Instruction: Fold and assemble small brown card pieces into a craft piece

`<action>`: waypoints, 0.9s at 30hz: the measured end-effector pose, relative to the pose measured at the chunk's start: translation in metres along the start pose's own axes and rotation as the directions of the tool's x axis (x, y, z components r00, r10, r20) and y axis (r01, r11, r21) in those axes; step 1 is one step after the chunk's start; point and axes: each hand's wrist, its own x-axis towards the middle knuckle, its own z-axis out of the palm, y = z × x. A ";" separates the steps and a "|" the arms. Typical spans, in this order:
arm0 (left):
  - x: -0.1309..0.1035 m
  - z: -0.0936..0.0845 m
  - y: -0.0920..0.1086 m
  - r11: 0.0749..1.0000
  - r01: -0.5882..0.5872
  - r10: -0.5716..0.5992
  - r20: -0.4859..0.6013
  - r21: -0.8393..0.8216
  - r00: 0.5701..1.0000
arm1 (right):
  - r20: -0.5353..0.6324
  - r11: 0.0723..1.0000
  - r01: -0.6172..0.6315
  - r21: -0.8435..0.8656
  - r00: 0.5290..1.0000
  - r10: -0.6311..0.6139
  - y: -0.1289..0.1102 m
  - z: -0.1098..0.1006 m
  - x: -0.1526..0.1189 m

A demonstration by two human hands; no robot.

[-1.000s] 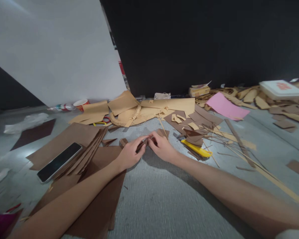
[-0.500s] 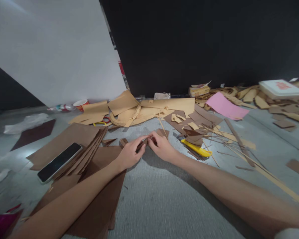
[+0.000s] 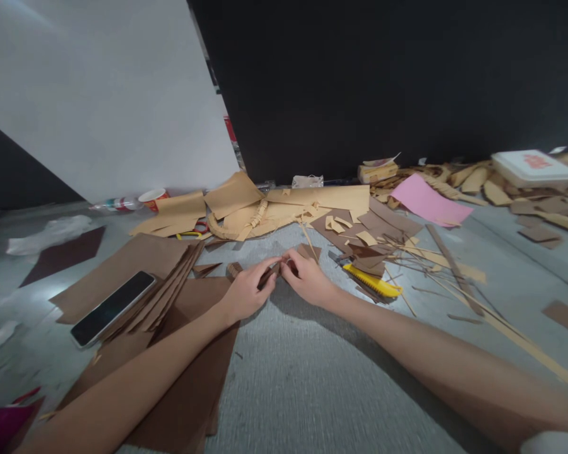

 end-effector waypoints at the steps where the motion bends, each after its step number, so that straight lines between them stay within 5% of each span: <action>1: 0.000 0.000 0.000 1.000 -0.002 0.002 -0.003 -0.002 1.000 | 0.001 1.000 -0.002 0.003 1.000 0.002 0.001 0.000 0.000; 27: 0.000 0.000 0.001 1.000 0.006 -0.006 0.004 -0.006 1.000 | 0.001 1.000 0.000 -0.011 1.000 0.000 0.001 0.000 -0.001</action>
